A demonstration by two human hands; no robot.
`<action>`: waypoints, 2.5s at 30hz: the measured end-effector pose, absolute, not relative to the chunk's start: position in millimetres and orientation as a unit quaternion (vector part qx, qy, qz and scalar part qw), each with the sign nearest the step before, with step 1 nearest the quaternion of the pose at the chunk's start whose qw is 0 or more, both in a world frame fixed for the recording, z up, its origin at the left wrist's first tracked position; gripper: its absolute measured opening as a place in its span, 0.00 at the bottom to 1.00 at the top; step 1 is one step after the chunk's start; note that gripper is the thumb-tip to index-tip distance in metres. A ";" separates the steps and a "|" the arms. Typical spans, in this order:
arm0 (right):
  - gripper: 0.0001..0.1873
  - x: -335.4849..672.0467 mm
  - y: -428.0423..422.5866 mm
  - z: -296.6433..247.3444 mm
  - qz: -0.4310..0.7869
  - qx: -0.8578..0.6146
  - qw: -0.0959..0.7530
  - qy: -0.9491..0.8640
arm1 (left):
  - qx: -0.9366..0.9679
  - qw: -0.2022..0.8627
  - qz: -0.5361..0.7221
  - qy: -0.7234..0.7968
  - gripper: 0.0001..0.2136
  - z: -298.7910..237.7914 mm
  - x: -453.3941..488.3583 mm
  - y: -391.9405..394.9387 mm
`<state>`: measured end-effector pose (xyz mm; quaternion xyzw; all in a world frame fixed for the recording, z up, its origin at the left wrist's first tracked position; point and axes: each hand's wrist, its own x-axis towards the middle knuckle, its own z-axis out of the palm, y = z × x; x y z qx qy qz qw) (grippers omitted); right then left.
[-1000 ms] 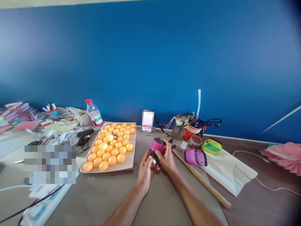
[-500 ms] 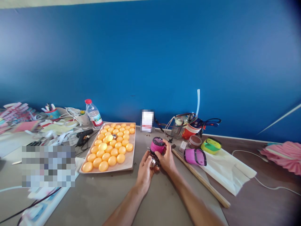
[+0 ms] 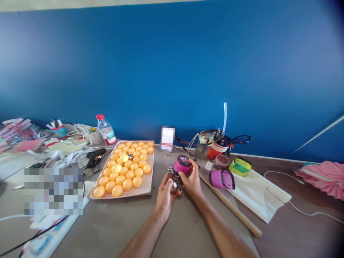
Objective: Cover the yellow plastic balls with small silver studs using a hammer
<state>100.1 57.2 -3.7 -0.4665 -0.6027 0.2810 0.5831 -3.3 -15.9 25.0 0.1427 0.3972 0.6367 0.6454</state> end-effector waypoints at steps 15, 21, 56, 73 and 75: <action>0.33 110.3 69.7 -4.6 0.326 -0.458 0.653 -0.508 | 0.139 0.641 0.636 0.406 0.33 27.1 -2.6 -16.2; 0.33 110.4 68.4 -3.8 0.319 -0.462 0.647 -0.516 | 0.134 0.640 0.638 0.405 0.32 28.9 -2.8 -16.7; 0.36 123.2 66.9 7.5 0.277 -0.494 0.638 -0.522 | 0.169 0.591 0.655 0.440 0.23 25.7 -8.6 -14.2; 0.37 123.8 65.9 9.4 0.272 -0.513 0.618 -0.530 | 0.168 0.593 0.657 0.434 0.25 24.3 -8.6 -13.4; 0.36 124.2 65.5 9.5 0.251 -0.520 0.615 -0.537 | 0.164 0.593 0.660 0.432 0.25 24.1 -8.7 -13.1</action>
